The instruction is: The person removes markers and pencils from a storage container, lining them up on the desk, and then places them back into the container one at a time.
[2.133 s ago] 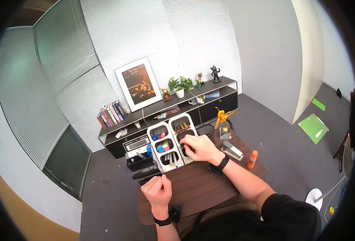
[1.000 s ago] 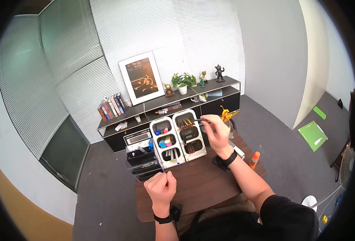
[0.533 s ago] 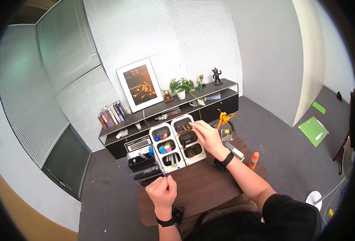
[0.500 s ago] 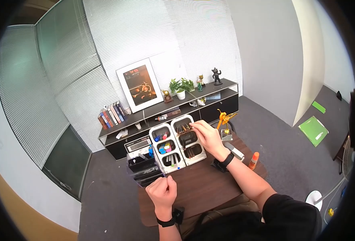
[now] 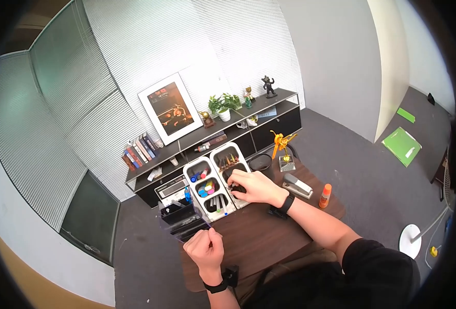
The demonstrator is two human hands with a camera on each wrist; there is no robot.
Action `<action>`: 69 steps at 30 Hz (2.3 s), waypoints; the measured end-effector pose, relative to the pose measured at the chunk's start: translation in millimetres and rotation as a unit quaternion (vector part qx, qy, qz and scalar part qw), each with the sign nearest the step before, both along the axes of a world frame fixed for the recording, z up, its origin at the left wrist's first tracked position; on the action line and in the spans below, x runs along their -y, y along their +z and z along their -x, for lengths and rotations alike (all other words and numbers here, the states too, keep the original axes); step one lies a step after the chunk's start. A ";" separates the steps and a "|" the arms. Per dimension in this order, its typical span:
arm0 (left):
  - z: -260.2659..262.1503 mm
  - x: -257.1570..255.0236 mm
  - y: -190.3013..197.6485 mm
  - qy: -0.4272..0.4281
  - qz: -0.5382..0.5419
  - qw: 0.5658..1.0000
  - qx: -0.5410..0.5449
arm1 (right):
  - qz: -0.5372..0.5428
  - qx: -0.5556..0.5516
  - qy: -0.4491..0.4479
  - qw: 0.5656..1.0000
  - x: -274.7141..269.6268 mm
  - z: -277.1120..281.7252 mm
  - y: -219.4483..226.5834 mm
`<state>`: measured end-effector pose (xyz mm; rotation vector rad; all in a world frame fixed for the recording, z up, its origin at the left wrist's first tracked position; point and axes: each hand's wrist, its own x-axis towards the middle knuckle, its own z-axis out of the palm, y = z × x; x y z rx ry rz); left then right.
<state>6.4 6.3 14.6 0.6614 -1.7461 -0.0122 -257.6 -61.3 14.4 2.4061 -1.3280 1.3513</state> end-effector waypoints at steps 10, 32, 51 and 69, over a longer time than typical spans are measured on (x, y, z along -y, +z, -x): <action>3.5 -0.9 0.3 -0.014 -0.005 1.000 -0.008 | 0.132 0.036 -0.020 0.990 0.5 2.6 7.7; 5.2 2.5 -3.3 -0.005 0.014 1.000 0.018 | 0.301 0.196 -0.030 0.933 -11.1 1.4 25.2; 3.7 3.5 -8.4 -0.006 -0.001 0.999 0.034 | 0.202 0.120 -0.077 0.969 -0.6 -5.6 14.1; 8.9 6.2 -9.6 -0.011 0.013 1.000 -0.006 | 0.167 0.055 -0.119 0.977 -3.0 -0.6 13.1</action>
